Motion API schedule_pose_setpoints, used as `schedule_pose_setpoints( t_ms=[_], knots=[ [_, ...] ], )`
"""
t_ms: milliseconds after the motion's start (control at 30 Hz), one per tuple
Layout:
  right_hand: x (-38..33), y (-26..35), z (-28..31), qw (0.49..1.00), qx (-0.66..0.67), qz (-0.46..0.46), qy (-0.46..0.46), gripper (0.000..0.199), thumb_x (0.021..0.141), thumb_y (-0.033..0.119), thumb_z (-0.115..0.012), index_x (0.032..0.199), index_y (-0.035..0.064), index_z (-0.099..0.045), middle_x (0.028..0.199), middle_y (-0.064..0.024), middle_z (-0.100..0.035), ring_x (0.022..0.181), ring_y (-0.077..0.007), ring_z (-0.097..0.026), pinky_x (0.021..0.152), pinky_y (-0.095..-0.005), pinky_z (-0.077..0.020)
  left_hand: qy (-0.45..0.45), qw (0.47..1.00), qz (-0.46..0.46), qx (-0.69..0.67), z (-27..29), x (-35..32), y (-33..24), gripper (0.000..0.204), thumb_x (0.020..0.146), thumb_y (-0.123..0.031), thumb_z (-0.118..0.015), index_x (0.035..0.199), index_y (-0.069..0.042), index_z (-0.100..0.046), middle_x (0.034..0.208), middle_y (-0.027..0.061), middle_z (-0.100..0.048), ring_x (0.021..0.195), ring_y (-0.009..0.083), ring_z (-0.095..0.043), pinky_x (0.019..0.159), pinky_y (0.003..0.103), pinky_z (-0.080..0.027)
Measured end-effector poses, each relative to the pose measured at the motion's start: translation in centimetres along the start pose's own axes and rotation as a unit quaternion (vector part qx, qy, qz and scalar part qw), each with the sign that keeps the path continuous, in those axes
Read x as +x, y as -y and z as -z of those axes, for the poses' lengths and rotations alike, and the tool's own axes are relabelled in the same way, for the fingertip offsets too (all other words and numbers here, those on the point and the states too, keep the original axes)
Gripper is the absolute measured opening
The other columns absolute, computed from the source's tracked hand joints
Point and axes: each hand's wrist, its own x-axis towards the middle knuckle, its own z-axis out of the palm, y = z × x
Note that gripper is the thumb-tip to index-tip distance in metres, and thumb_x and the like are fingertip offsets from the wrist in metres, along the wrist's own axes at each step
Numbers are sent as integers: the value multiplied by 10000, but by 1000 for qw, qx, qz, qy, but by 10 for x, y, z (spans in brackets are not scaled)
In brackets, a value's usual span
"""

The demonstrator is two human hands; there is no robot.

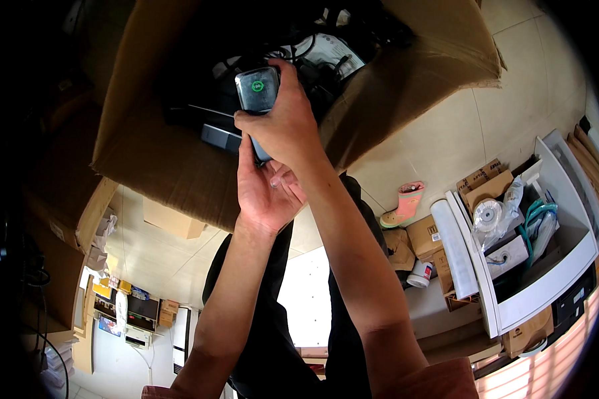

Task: The person takes power banks from a cardboard box, checks the digital display on each by pressing a button, and places them onto a table to connect them to charging cables.

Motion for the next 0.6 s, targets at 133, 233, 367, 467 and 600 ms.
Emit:
schedule_pose_setpoints(
  t_ms=[133, 233, 367, 467, 600],
  knots=[
    [1, 3, -1, 1000, 7, 5, 5, 850, 640, 151, -809, 1384, 42, -413, 1164, -217, -621, 1072, -339, -631, 944, -384, -499, 0, 1000, -7, -3, -5, -2, 0, 646, 946, -690, -436, 975, -72, -621, 590, -63, -412, 543, 50, -380, 585, 215, -368],
    [3, -6, 3, 1000, 10, 3, 2, 849, 636, 148, -807, 1381, 38, -413, 1156, -214, -624, 1062, -335, -636, 940, -380, -501, -14, 1000, -9, 6, -3, 3, 3, 641, 948, -687, -435, 969, -73, -619, 598, -62, -416, 541, 51, -381, 587, 215, -367],
    [4, -7, 6, 1000, 14, 8, -2, 850, 633, 151, -805, 1380, 35, -416, 1141, -203, -641, 1046, -330, -646, 935, -378, -504, 15, 1000, 0, 1, 0, 6, 5, 634, 950, -684, -435, 956, -75, -612, 600, -63, -405, 558, 50, -386, 596, 226, -370],
    [5, -5, 7, 1000, 3, 3, 2, 846, 636, 185, -802, 1378, 38, -424, 1122, -191, -658, 1050, -329, -651, 931, -376, -507, 4, 1000, -4, 9, -6, 4, 5, 640, 952, -688, -421, 941, -76, -606, 598, -51, -380, 590, 77, -408, 607, 246, -376],
    [34, 4, 33, 992, -89, 51, 70, 882, 618, 285, -806, 1371, 22, -431, 1125, -208, -667, 1081, -338, -652, 929, -395, -509, -4, 972, -9, 233, -1, 2, 6, 579, 1001, -621, -364, 926, -102, -611, 600, -27, -358, 625, 138, -441, 619, 262, -397]
  ],
)
